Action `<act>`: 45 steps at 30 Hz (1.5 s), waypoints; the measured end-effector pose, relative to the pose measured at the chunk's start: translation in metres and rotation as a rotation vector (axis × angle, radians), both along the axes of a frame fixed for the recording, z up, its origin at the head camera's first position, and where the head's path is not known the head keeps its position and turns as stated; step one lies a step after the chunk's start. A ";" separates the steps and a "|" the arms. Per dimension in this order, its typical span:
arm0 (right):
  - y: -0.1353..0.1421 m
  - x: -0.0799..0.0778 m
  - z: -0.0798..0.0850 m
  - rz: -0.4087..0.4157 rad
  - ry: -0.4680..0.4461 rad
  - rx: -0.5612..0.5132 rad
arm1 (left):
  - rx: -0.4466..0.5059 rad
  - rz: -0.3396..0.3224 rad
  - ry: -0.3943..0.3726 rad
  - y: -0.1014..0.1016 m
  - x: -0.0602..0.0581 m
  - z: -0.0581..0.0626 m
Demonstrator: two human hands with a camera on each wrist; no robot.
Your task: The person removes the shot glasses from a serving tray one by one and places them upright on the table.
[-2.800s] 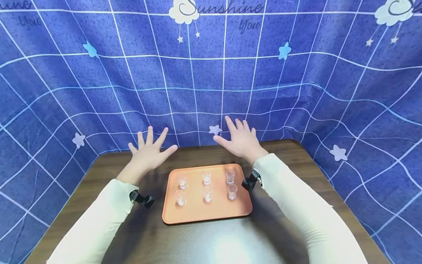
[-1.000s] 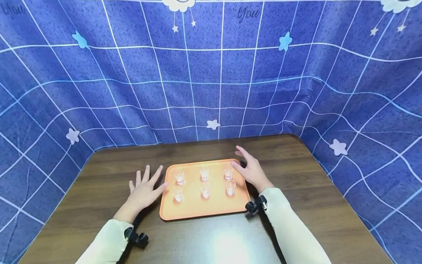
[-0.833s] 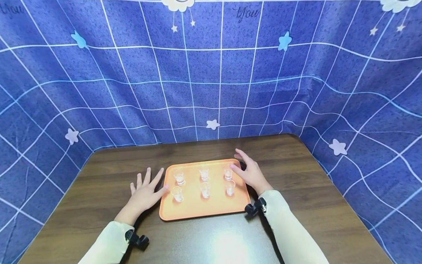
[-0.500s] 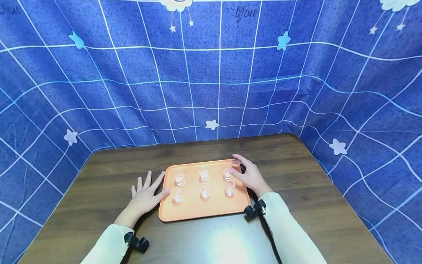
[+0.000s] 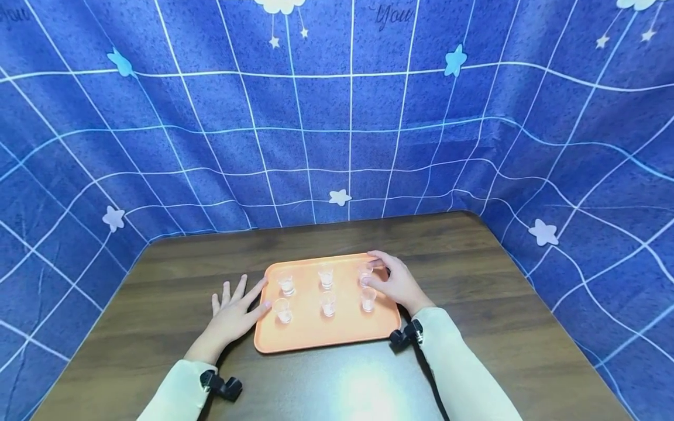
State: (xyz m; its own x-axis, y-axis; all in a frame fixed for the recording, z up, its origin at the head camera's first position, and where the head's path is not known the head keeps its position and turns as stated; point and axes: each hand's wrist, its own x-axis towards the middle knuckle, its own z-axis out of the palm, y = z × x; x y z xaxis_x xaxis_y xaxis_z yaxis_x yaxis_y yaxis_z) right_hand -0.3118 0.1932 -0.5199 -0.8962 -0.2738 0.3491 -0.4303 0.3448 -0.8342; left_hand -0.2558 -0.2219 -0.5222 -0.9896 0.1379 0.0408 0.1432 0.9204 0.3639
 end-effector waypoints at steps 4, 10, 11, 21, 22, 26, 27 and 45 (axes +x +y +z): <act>0.000 0.000 -0.001 -0.020 0.016 0.040 | -0.008 -0.005 0.008 0.003 -0.003 0.000; 0.001 0.000 0.000 -0.041 0.056 0.085 | -0.018 -0.005 0.001 0.006 -0.006 0.002; 0.002 0.000 -0.001 -0.038 0.058 0.082 | -0.022 -0.005 -0.001 0.006 -0.006 0.002; -0.002 -0.001 -0.003 -0.030 0.053 0.100 | -0.042 -0.008 0.009 0.007 -0.006 0.003; -0.003 -0.002 -0.003 -0.027 0.062 0.109 | -0.042 -0.008 0.010 0.007 -0.006 0.003; -0.005 -0.001 -0.003 -0.027 0.097 0.141 | -0.045 -0.004 0.006 0.006 -0.005 0.001; -0.006 -0.001 -0.003 -0.028 0.105 0.148 | -0.046 -0.002 0.006 0.005 -0.005 0.001; -0.008 0.000 -0.004 -0.043 0.120 0.124 | -0.059 0.008 -0.005 0.002 -0.002 -0.003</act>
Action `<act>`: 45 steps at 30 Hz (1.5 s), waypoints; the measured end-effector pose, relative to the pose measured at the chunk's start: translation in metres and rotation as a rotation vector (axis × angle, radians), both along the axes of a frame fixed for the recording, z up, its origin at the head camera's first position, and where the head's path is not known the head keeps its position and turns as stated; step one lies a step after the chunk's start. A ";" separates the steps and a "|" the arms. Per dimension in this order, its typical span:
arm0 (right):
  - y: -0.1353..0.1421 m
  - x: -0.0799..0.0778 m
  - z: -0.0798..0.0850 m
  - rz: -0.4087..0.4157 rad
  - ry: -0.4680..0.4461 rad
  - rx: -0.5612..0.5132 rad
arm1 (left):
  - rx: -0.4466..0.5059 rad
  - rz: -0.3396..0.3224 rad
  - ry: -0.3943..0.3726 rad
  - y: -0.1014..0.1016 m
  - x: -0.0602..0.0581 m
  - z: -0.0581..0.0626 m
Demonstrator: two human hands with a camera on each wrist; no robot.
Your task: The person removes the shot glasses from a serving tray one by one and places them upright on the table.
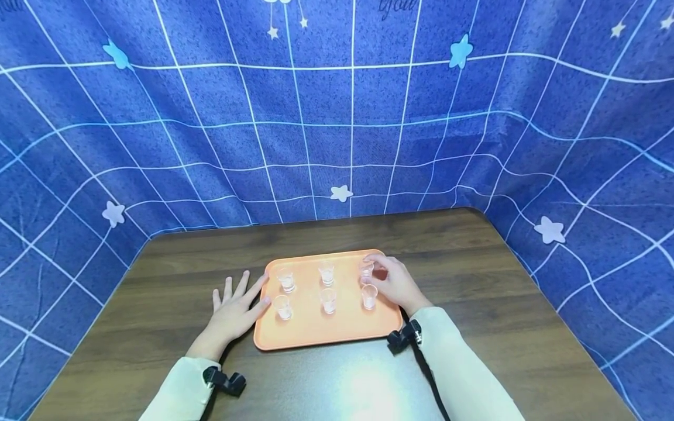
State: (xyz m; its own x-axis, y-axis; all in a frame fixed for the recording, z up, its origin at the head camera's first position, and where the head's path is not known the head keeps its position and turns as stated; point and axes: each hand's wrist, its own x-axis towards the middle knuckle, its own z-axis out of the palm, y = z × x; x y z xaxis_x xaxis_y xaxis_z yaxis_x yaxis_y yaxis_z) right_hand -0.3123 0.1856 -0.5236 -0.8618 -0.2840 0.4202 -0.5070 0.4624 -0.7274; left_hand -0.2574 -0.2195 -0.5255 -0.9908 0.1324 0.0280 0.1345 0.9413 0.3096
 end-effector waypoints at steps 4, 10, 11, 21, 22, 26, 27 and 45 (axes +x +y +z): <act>0.001 0.000 0.001 -0.025 0.000 -0.008 | 0.003 0.002 -0.005 0.000 0.000 0.000; 0.004 0.001 -0.001 -0.032 0.043 -0.041 | 0.007 0.001 -0.018 0.000 0.002 0.001; 0.004 0.000 -0.002 -0.036 0.054 -0.047 | 0.007 -0.001 -0.018 0.000 0.002 0.001; 0.014 0.001 0.000 -0.078 0.078 -0.063 | 0.013 -0.005 -0.002 0.001 0.003 0.002; 0.014 0.001 -0.001 -0.079 0.084 -0.063 | 0.010 -0.005 -0.004 0.001 0.003 0.002; 0.018 0.000 -0.001 -0.083 0.117 -0.079 | 0.004 -0.004 -0.012 0.001 0.003 0.002; 0.019 -0.001 -0.001 -0.085 0.121 -0.084 | 0.002 -0.003 -0.012 0.000 0.003 0.002; 0.045 -0.004 -0.001 -0.206 0.074 -0.077 | -0.002 -0.003 0.005 0.000 0.003 0.002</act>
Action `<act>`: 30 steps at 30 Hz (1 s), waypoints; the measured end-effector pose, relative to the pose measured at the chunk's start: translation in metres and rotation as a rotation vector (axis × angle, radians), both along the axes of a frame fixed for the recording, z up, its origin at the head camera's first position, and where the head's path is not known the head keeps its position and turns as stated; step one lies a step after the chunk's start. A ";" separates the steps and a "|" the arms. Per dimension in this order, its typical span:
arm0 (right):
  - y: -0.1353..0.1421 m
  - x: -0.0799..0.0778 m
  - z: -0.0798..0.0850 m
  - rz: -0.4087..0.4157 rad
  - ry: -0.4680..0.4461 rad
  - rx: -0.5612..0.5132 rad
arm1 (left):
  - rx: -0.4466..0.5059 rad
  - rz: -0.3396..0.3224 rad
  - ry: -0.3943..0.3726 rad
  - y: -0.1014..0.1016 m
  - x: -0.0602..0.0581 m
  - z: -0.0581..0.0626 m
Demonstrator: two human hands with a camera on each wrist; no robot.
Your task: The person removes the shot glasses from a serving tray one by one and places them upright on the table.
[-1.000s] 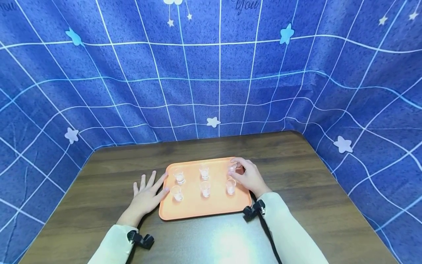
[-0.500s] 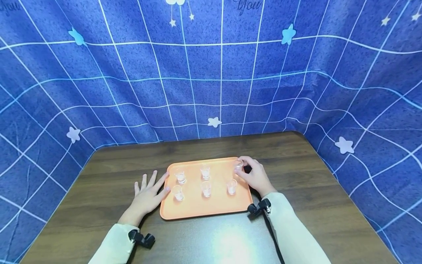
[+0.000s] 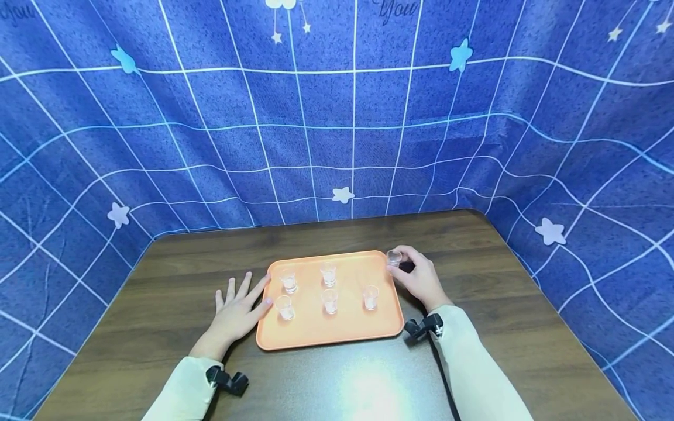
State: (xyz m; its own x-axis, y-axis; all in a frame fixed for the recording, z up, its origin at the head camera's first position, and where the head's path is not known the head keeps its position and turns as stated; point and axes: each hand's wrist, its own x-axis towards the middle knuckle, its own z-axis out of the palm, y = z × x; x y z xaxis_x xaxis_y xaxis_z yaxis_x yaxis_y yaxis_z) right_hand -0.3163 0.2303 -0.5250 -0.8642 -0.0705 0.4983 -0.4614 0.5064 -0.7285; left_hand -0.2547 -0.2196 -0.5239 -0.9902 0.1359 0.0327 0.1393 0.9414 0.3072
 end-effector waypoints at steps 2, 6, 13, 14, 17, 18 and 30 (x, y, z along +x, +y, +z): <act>0.004 -0.001 0.000 -0.021 -0.005 -0.006 | -0.001 0.003 -0.003 0.000 0.000 0.000; 0.013 -0.003 -0.002 -0.067 -0.008 -0.010 | 0.003 0.006 -0.005 0.000 0.001 0.001; 0.031 -0.006 -0.003 -0.131 -0.020 -0.012 | -0.004 0.009 0.002 -0.001 0.001 -0.001; 0.034 -0.006 -0.003 -0.140 -0.023 -0.009 | -0.004 0.008 0.002 -0.001 0.002 -0.001; 0.043 -0.007 -0.003 -0.178 -0.029 0.000 | 0.000 0.005 0.003 -0.001 0.002 0.000; 0.046 -0.008 -0.003 -0.195 -0.032 0.006 | 0.002 0.004 0.002 -0.001 0.002 0.000; 0.089 -0.007 -0.005 -0.371 -0.017 0.041 | -0.012 0.004 0.003 -0.001 -0.001 -0.002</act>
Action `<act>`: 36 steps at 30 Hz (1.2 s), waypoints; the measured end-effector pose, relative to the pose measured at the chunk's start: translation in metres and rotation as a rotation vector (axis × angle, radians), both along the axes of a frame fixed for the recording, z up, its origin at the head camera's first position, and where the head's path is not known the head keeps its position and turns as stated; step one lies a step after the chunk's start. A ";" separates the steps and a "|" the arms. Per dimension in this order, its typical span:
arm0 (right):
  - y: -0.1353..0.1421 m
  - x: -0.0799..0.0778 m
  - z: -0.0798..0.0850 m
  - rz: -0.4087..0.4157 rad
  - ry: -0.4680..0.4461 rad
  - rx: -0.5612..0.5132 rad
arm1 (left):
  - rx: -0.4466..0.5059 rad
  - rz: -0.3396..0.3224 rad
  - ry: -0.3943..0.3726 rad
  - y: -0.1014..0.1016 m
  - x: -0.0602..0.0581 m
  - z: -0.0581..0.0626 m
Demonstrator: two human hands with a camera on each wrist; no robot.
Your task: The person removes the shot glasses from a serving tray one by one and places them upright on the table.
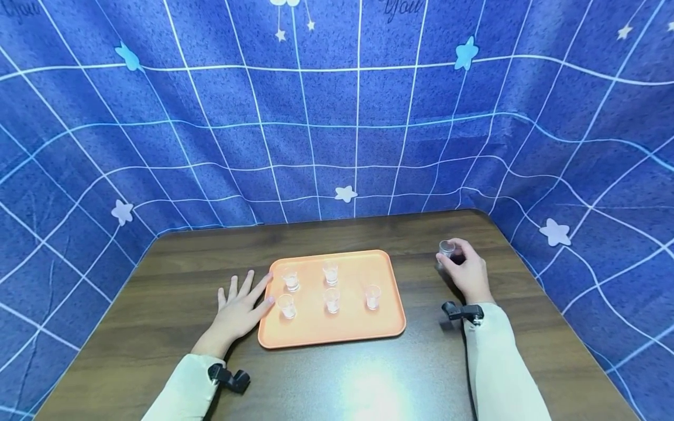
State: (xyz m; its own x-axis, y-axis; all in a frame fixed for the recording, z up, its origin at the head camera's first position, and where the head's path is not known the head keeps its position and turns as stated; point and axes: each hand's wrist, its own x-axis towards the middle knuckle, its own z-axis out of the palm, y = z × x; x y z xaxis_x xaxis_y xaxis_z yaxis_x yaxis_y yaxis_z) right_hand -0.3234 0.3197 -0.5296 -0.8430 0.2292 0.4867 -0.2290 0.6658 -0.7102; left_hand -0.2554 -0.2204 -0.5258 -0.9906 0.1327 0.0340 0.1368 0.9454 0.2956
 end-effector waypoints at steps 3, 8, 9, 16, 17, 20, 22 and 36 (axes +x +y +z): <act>0.009 0.001 0.001 -0.030 0.001 0.004 | 0.005 0.000 -0.002 0.000 0.000 0.000; 0.023 0.001 0.002 -0.082 -0.015 0.005 | 0.004 0.003 -0.010 0.001 -0.001 0.000; 0.025 0.000 0.002 -0.094 -0.018 0.002 | 0.003 0.003 -0.010 0.001 -0.001 0.000; 0.037 -0.002 -0.001 -0.138 -0.029 0.003 | 0.006 -0.002 0.003 0.001 0.000 0.002; 0.038 -0.002 -0.001 -0.136 -0.033 0.005 | 0.008 -0.004 0.008 0.001 0.000 0.002; 0.040 -0.002 -0.002 -0.120 -0.042 0.006 | 0.012 -0.007 0.016 0.002 0.000 0.002; 0.039 0.000 0.000 -0.109 -0.055 0.016 | 0.015 -0.008 0.015 0.002 0.000 0.002; 0.037 0.003 0.003 -0.091 -0.133 0.050 | 0.009 -0.005 0.020 0.000 0.001 0.001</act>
State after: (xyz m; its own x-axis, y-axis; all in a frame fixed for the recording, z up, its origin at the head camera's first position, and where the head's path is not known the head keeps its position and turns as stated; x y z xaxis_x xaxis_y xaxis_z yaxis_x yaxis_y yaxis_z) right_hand -0.3200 0.3563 -0.5268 -0.8777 0.2858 0.3848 -0.0725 0.7144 -0.6960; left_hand -0.2545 -0.2199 -0.5244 -0.9890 0.1372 0.0547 0.1473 0.9421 0.3012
